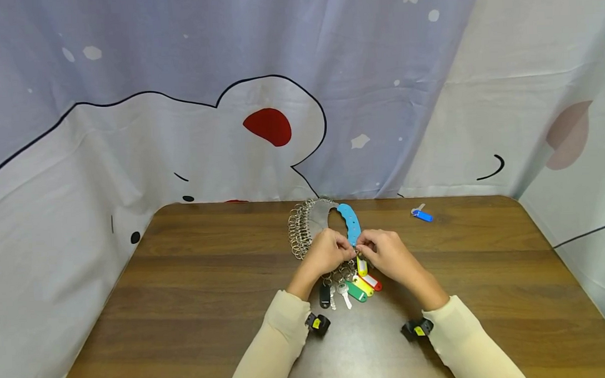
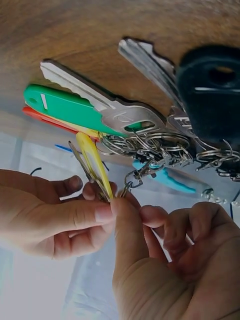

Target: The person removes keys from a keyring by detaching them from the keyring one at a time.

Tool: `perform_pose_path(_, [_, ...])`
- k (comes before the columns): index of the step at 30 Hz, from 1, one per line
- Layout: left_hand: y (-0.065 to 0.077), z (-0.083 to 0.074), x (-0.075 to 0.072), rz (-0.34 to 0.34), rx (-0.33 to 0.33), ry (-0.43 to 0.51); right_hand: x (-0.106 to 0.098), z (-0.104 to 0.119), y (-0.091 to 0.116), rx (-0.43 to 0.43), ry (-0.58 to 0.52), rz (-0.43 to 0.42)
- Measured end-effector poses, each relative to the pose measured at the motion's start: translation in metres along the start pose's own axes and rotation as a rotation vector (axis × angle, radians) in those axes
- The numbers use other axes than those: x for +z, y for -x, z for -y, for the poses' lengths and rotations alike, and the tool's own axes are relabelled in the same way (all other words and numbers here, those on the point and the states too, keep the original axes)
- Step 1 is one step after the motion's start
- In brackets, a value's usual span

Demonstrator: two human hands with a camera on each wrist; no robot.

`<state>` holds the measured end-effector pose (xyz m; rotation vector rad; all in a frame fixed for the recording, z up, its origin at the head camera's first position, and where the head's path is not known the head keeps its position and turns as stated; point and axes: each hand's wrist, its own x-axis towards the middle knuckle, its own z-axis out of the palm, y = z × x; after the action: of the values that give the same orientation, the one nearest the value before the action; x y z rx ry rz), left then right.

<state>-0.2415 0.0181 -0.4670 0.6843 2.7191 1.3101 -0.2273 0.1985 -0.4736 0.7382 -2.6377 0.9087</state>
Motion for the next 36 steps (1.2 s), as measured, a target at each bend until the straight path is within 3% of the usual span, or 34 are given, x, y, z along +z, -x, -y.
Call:
perform_pose_path(8, [0.0001,-0.0003,-0.0012,0.025,-0.015,-0.015,-0.0001,0.0007,0.0000,0.033,0.001,0.003])
perform_pose_path(17, [-0.0012,0.0067,0.0015,0.015,-0.039,0.113,-0.0006,0.0013,-0.0004,-0.035,-0.005,-0.010])
perform_pose_path(20, [-0.0017,0.0079,0.0013,0.023,-0.033,0.138,-0.0007,0.0007,-0.0002,-0.007,-0.001,-0.012])
perform_pose_path(25, [-0.0019,0.0054,0.0008,0.036,-0.009,0.101,-0.0005,-0.0005,0.0003,0.040,0.008,-0.012])
perform_pose_path(30, [-0.0013,0.0038,0.0021,0.008,0.000,0.046,-0.0015,0.0007,-0.0005,-0.029,0.019,-0.009])
perform_pose_path(36, [-0.0009,0.0037,0.0019,-0.019,0.003,0.072,-0.0028,0.0015,-0.0010,-0.095,0.017,-0.033])
